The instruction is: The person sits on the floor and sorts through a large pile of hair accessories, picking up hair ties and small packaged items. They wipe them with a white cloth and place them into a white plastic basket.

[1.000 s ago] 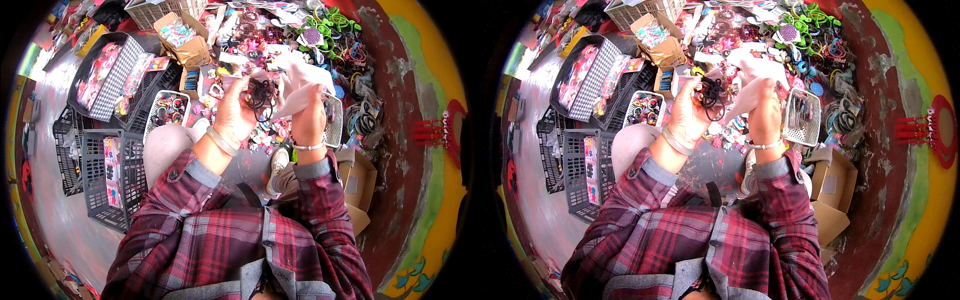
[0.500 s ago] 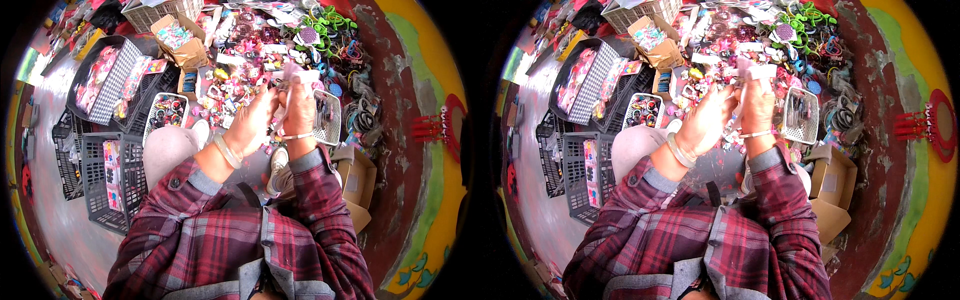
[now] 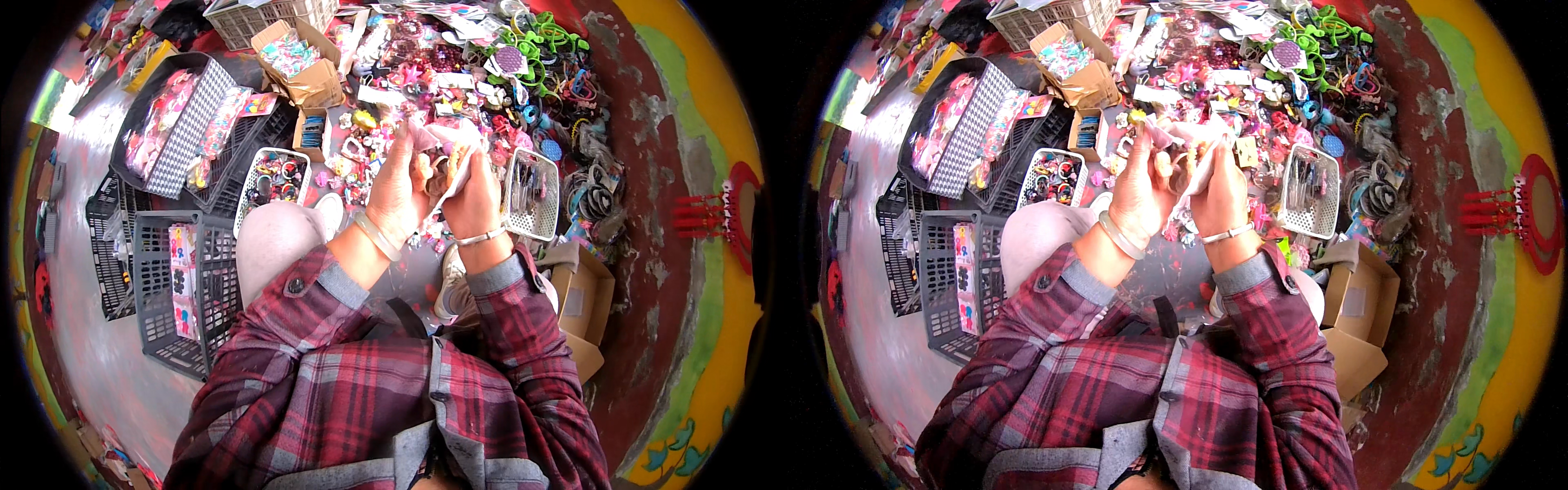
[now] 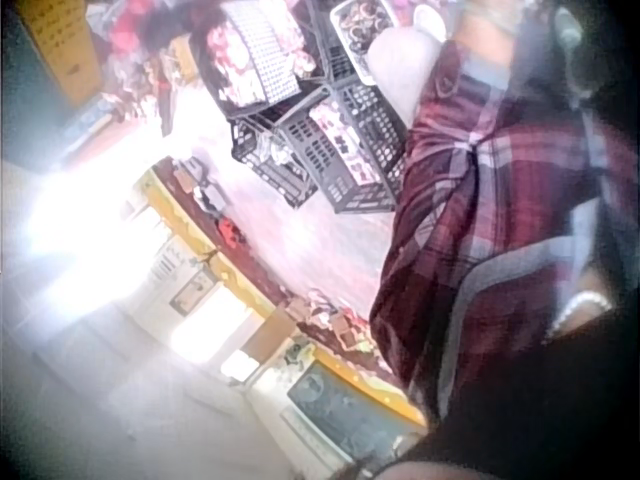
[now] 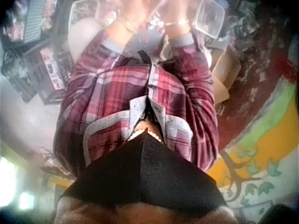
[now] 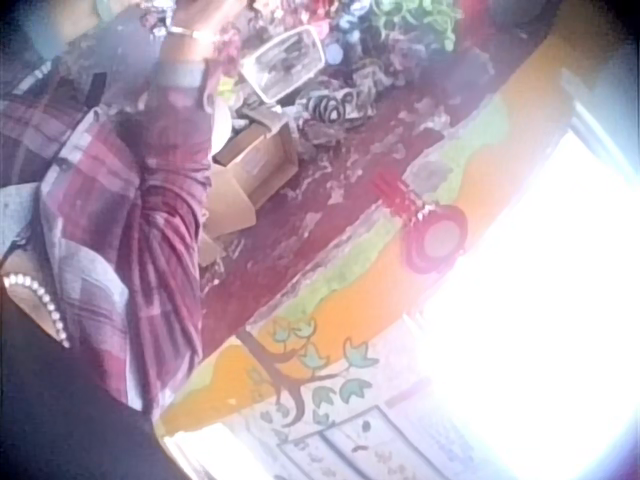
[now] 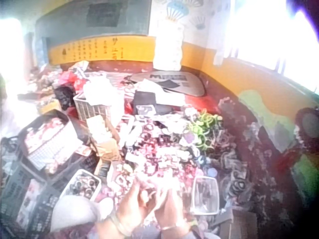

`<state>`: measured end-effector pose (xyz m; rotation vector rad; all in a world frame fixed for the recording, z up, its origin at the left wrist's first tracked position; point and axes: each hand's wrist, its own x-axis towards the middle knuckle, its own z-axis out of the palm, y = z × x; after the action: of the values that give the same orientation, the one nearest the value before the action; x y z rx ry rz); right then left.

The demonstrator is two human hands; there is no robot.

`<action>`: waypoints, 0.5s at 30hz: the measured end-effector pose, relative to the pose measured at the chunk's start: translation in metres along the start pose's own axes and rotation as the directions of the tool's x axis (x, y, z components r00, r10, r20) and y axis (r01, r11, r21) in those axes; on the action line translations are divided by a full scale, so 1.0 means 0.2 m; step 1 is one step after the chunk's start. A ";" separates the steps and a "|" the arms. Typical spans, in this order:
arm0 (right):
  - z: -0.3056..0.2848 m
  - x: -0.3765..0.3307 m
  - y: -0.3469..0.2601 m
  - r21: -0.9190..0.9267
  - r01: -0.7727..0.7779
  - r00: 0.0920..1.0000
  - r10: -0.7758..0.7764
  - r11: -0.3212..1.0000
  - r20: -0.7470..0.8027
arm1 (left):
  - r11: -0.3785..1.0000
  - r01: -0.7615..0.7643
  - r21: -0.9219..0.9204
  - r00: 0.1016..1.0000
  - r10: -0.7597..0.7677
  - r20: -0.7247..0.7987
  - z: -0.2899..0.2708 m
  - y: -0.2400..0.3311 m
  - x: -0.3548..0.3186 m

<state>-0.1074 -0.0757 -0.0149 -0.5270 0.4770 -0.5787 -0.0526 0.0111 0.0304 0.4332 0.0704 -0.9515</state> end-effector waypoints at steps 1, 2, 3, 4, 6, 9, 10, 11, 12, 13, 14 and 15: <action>0.02 -0.01 -0.01 0.015 -0.010 0.999 0.009 1.000 0.033 | 0.999 -0.006 0.040 0.997 0.009 -0.070 0.03 0.00 -0.01; 0.04 -0.02 -0.01 0.029 -0.023 0.997 0.021 0.999 0.073 | 0.999 -0.034 0.004 0.999 0.034 -0.006 -0.02 0.00 0.00; 0.04 -0.01 -0.01 0.011 -0.022 0.996 0.021 1.000 0.084 | 0.998 -0.059 -0.033 0.996 0.061 0.058 -0.11 -0.01 0.03; 0.03 0.00 -0.01 -0.008 -0.015 0.996 0.015 1.000 0.089 | 0.995 -0.073 -0.074 0.989 0.082 0.122 -0.13 -0.01 0.04; 0.01 0.03 -0.02 -0.070 0.013 0.994 -0.006 0.997 0.105 | 0.993 -0.106 0.044 0.985 0.099 0.140 -0.12 -0.04 0.06; -0.02 0.02 -0.02 -0.215 -0.018 0.989 0.049 0.976 0.139 | 0.992 -0.090 0.091 0.983 0.074 0.168 -0.11 -0.04 0.05; 0.03 -0.01 -0.03 -0.189 -0.040 0.993 0.059 0.981 0.098 | 0.989 -0.092 0.113 0.984 0.073 0.164 -0.12 -0.04 0.06; 0.03 -0.01 -0.03 -0.135 -0.036 0.991 0.053 0.990 0.124 | 0.986 -0.095 0.135 0.984 0.073 0.160 -0.13 -0.04 0.06; 0.03 -0.01 -0.04 -0.080 -0.034 0.988 0.046 0.996 0.150 | 0.997 -0.041 0.064 0.994 0.034 0.106 -0.15 -0.04 0.06; 0.02 0.00 -0.05 -0.025 -0.031 0.984 0.035 0.999 0.173 | 0.999 -0.029 0.027 0.992 0.026 0.123 -0.14 -0.03 0.06; 0.03 0.01 -0.07 0.078 -0.107 0.973 0.089 0.991 0.211 | 1.000 -0.017 -0.010 0.990 0.019 0.140 -0.12 -0.01 0.05; 0.04 -0.01 -0.09 0.088 -0.046 0.965 0.021 0.995 0.260 | 0.999 -0.005 -0.048 0.987 0.013 0.158 -0.12 0.01 0.06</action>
<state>-0.1108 -0.0853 0.0020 -0.4956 0.2094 -0.4888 -0.0416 0.0125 0.0071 0.3133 -0.0531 -0.9705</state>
